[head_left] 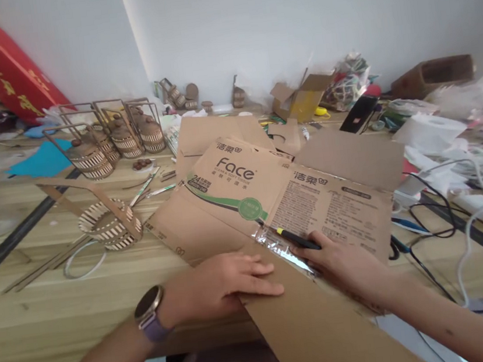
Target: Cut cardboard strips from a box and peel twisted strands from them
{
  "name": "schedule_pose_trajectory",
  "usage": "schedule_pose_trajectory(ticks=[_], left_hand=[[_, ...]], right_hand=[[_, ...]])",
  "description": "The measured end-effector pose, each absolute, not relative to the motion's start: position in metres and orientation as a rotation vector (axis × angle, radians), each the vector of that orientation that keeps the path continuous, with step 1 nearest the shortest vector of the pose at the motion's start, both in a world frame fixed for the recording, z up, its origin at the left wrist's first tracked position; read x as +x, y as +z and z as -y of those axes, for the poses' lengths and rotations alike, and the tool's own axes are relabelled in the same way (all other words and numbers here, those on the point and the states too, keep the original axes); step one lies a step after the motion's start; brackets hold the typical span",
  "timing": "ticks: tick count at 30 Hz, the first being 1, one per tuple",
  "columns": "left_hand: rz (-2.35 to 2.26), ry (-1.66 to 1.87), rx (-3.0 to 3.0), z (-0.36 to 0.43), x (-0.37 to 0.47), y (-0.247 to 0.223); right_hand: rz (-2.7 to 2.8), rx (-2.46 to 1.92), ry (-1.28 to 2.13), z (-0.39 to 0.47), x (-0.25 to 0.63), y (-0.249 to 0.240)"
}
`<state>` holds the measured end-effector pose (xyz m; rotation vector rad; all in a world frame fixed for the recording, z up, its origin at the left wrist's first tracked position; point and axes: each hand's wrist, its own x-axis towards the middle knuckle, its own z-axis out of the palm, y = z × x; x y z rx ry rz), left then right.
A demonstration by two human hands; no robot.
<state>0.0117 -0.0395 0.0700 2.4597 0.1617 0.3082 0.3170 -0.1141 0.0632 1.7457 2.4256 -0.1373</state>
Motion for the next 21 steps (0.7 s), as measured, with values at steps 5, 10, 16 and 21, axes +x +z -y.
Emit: schedule_pose_trajectory(ticks=[5,10,16,21], left_hand=[[-0.308,0.284,2.623,0.061,0.007,0.05],[-0.311,0.328,2.617,0.064,0.006,0.042],[-0.317,0.317,2.586,0.063,0.006,0.037],[-0.358,0.344,2.58,0.068,0.009,0.033]], right_hand=[[-2.45,1.879,-0.291,0.116,0.32,0.069],[-2.585,1.879,-0.47,0.126,0.315,0.063],[-2.698,1.787,-0.207,0.131,0.317,0.043],[-2.676,1.609,0.284,0.141,0.319,0.034]])
